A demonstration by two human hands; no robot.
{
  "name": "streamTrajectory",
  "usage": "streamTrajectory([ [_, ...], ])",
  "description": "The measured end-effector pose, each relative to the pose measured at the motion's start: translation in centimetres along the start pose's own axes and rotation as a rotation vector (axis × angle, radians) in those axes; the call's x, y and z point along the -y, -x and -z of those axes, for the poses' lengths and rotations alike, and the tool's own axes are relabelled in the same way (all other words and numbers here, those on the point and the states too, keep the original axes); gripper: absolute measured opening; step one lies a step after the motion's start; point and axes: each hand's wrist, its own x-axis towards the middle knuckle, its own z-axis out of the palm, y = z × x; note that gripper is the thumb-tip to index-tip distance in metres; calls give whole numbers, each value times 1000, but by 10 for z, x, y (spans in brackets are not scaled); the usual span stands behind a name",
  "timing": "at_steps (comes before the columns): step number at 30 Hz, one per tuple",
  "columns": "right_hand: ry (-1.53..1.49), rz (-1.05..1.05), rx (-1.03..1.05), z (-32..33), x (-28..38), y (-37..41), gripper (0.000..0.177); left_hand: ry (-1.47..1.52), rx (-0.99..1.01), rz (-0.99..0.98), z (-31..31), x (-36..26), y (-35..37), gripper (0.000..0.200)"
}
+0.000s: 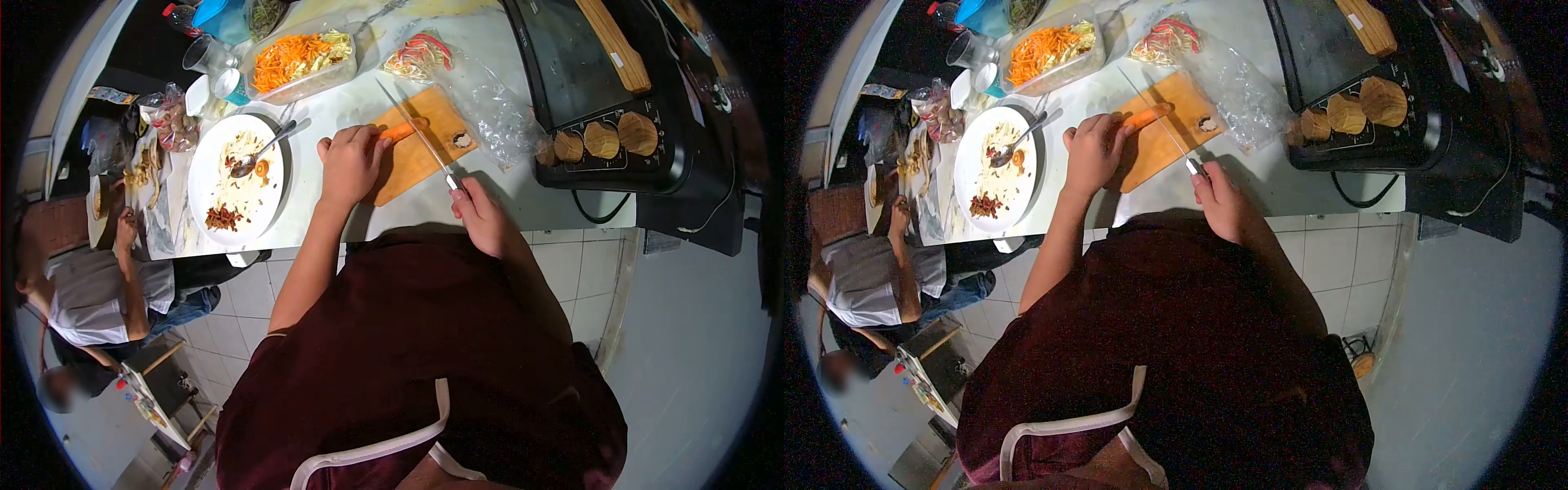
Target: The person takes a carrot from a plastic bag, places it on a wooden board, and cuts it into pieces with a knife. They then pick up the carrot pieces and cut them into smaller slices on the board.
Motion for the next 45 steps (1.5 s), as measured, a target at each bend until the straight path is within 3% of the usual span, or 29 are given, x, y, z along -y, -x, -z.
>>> streamTrajectory([
  [10,240,-64,-132,-2,28,-1,29,-8,19,-3,3,-2,2,26],
  [25,593,-35,-146,-12,26,-4,35,11,45,18,3,-9,8,26],
  [45,604,39,-213,-17,30,-12,30,20,43,-6,-2,-2,7,28],
])
